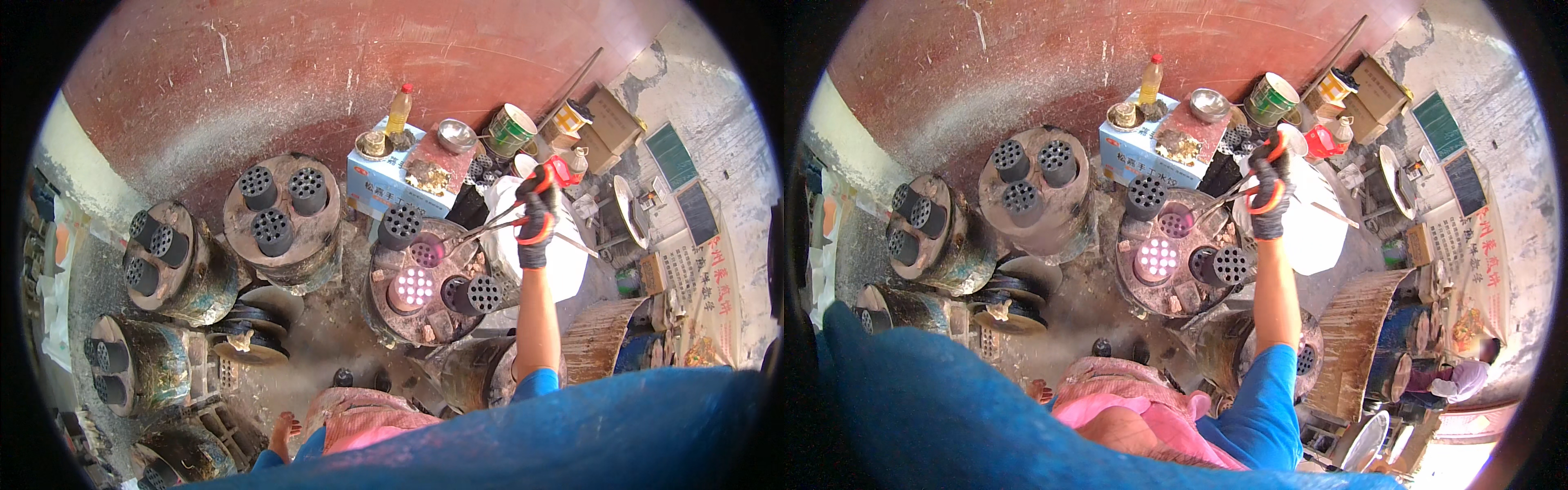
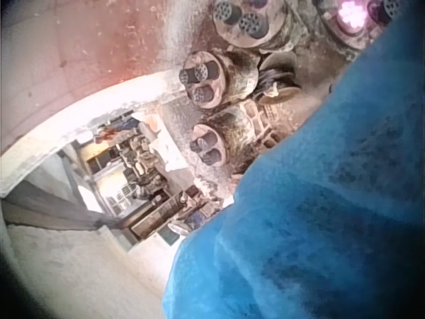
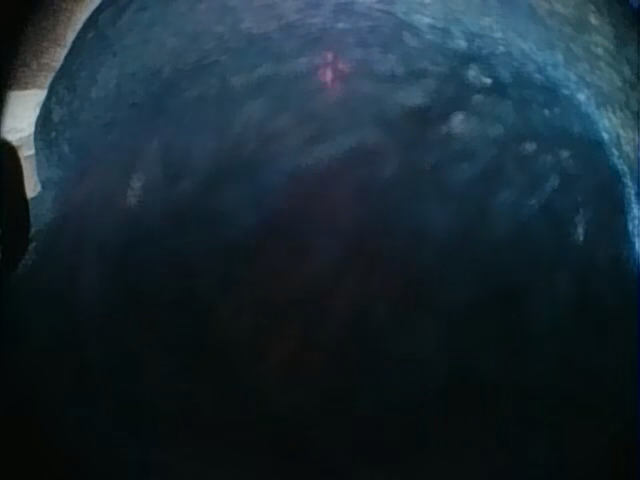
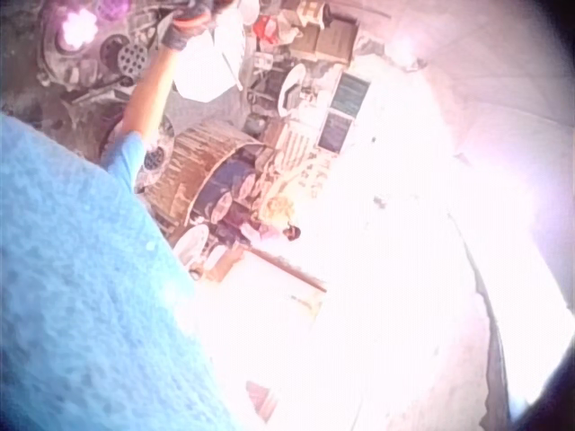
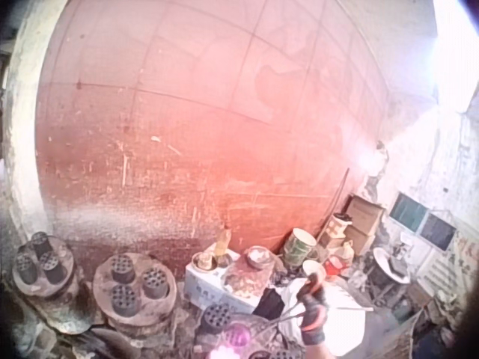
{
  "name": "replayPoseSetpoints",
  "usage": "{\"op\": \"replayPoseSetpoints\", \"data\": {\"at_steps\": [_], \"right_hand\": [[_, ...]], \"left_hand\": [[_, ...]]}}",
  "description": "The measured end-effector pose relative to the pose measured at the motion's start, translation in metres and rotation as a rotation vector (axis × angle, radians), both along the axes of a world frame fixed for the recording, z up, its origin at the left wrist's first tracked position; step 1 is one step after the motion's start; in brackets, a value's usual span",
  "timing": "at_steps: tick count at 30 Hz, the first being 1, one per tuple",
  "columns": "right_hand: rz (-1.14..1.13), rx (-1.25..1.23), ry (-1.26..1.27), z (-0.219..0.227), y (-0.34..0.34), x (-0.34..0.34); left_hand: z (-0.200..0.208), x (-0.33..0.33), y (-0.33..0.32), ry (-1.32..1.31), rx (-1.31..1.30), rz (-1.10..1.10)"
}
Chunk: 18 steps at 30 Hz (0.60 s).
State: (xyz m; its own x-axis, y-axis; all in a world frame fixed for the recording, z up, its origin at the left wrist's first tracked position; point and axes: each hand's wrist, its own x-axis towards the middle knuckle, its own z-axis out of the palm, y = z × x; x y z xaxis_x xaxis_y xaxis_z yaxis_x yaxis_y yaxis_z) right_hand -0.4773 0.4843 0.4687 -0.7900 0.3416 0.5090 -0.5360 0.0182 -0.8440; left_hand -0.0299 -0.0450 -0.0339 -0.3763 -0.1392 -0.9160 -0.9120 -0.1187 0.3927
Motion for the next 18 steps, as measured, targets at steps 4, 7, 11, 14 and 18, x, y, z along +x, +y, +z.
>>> {"op": "replayPoseSetpoints", "data": {"at_steps": [4, 7, 11, 14, 18], "right_hand": [[-0.014, 0.035, -0.081, -0.045, 0.004, -0.015], [0.002, 0.111, -0.089, -0.053, 0.008, -0.014], [0.087, 0.045, -0.086, -0.068, 0.003, -0.017], [0.062, 0.104, -0.126, -0.083, -0.004, -0.026], [0.004, 0.056, -0.076, -0.081, -0.007, -0.04]], "left_hand": [[0.006, 0.006, -0.009, -0.092, -0.04, 0.054], [0.015, 0.019, -0.016, -0.118, -0.051, 0.048], [0.018, 0.029, -0.015, -0.165, -0.051, 0.056], [0.017, 0.024, -0.009, -0.098, -0.017, 0.055], [0.023, 0.018, -0.006, 0.015, -0.013, 0.068]]}}
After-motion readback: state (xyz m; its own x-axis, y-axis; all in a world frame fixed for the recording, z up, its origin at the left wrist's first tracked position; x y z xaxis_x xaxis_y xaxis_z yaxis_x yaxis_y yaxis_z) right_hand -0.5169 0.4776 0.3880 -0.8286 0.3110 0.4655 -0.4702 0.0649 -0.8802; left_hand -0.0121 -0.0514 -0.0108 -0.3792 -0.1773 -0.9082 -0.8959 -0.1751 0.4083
